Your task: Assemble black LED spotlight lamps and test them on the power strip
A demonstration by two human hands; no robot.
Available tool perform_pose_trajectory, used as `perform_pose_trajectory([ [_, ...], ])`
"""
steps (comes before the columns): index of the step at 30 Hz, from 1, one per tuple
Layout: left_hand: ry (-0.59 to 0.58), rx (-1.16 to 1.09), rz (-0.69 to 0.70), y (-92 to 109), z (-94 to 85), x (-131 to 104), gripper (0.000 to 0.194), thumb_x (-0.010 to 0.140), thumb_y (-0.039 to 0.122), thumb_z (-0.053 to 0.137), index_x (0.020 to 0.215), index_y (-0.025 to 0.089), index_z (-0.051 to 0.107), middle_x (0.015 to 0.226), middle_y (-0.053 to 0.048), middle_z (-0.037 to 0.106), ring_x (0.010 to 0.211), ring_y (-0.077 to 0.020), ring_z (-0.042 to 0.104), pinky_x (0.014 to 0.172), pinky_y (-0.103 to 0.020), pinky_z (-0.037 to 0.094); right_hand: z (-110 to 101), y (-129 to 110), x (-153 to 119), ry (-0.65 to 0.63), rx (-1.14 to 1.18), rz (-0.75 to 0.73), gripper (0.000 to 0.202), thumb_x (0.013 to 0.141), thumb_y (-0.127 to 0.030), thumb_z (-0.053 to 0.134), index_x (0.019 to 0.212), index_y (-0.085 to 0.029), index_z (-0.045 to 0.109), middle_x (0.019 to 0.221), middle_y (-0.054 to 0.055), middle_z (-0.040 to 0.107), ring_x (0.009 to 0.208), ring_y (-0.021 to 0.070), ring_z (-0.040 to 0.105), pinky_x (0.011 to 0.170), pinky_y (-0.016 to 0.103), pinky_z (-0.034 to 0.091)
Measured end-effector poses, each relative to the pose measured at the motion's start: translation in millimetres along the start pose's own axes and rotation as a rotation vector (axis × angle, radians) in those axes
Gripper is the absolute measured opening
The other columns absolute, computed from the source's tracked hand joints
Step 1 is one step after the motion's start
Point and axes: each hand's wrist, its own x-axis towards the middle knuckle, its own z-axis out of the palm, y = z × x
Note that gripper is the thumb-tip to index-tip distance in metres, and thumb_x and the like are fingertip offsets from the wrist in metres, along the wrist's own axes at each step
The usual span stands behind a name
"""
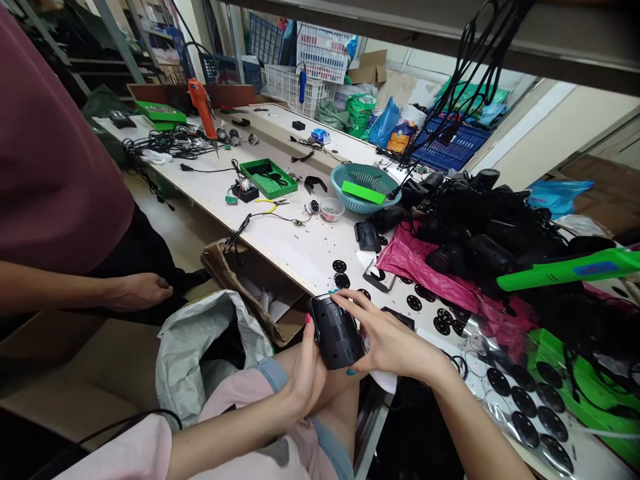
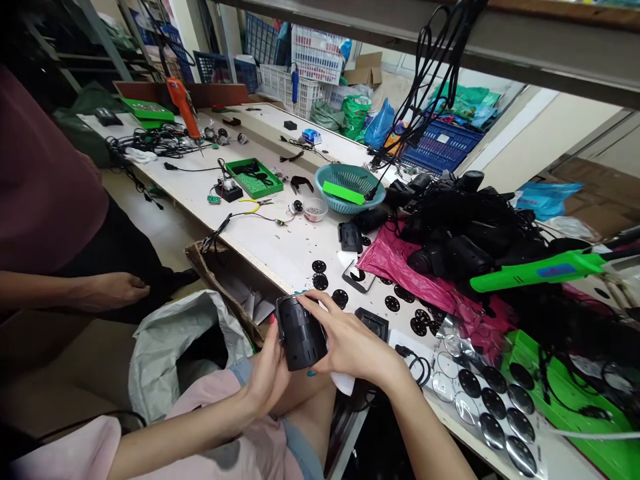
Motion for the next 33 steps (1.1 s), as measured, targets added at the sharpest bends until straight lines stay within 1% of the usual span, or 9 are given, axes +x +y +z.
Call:
perform_pose_trajectory([
  [3,-0.002,0.003,-0.009,0,-0.5,0,0.063,0.091,0.063,0.049,0.135,0.02,0.06,0.135,-0.009,0.064,0.137,-0.0289,0.046,0.118,-0.044,0.033,3,3,1,-0.007,-0.002,-0.006,0.109,0.06,-0.02,0.077,0.152,-0.042,0.023,0.158,0.003,0.027,0.073,0.011,0.06,0.076,0.029,0.051],
  [5,-0.007,0.007,0.019,0,0.4,-1,0.061,0.091,0.059,0.053,0.14,0.023,0.055,0.139,-0.007,0.061,0.137,-0.0278,0.046,0.116,-0.043,0.036,3,4,1,-0.005,-0.005,-0.012,0.108,0.06,-0.018,0.075,0.152,-0.042,0.023,0.158,0.004,0.027,0.071,0.0099,0.058,0.074,0.028,0.051],
  [9,0.009,0.072,0.097,3,4.8,-2,0.061,0.091,0.048,0.061,0.146,0.028,0.045,0.148,-0.004,0.052,0.142,-0.0228,0.04,0.117,-0.037,0.033,1,2,0,0.016,0.001,-0.019,0.107,0.061,-0.014,0.072,0.151,-0.044,0.023,0.157,0.001,0.028,0.071,0.0092,0.058,0.072,0.027,0.05],
  [11,0.016,0.111,0.101,4,6.4,-2,0.061,0.089,0.046,0.064,0.145,0.028,0.046,0.149,-0.004,0.051,0.142,-0.0231,0.039,0.117,-0.037,0.032,-1,1,-1,0.02,0.005,-0.017,0.107,0.062,-0.013,0.072,0.151,-0.045,0.023,0.157,0.001,0.027,0.069,0.0085,0.058,0.072,0.027,0.05],
  [14,0.031,0.138,0.092,5,6.5,-1,0.064,0.086,0.044,0.069,0.144,0.028,0.047,0.146,-0.006,0.055,0.14,-0.0245,0.041,0.117,-0.038,0.033,1,1,-1,0.018,0.003,-0.013,0.108,0.062,-0.012,0.072,0.151,-0.046,0.021,0.158,0.001,0.026,0.069,0.0083,0.058,0.072,0.027,0.051],
  [22,0.091,0.22,0.101,4,7.7,-2,0.076,0.072,0.032,0.083,0.141,0.028,0.05,0.134,-0.008,0.065,0.129,-0.0295,0.054,0.11,-0.042,0.04,11,5,-1,0.006,-0.016,0.003,0.109,0.063,-0.008,0.069,0.152,-0.045,0.018,0.16,0.004,0.024,0.08,0.0135,0.064,0.079,0.032,0.053],
  [26,0.117,0.229,0.109,1,7.2,1,0.072,0.073,0.032,0.082,0.138,0.026,0.053,0.132,-0.009,0.066,0.126,-0.0297,0.056,0.107,-0.041,0.042,11,5,0,0.017,0.008,-0.003,0.108,0.064,-0.009,0.069,0.152,-0.046,0.018,0.16,0.003,0.023,0.085,0.0147,0.065,0.082,0.033,0.054],
  [31,0.191,0.293,0.2,-2,3.2,6,0.067,0.071,0.036,0.083,0.132,0.023,0.059,0.126,-0.01,0.068,0.123,-0.0298,0.058,0.105,-0.04,0.043,20,8,4,0.037,0.051,-0.007,0.111,0.063,-0.009,0.071,0.153,-0.045,0.017,0.159,0.005,0.022,0.09,0.0171,0.066,0.084,0.035,0.055],
  [33,0.183,0.336,0.223,0,2.3,7,0.065,0.071,0.037,0.082,0.131,0.021,0.06,0.123,-0.01,0.07,0.12,-0.0299,0.059,0.103,-0.04,0.045,25,9,5,0.052,0.075,-0.016,0.11,0.063,-0.008,0.07,0.153,-0.044,0.017,0.159,0.005,0.023,0.094,0.0183,0.066,0.086,0.035,0.055],
])
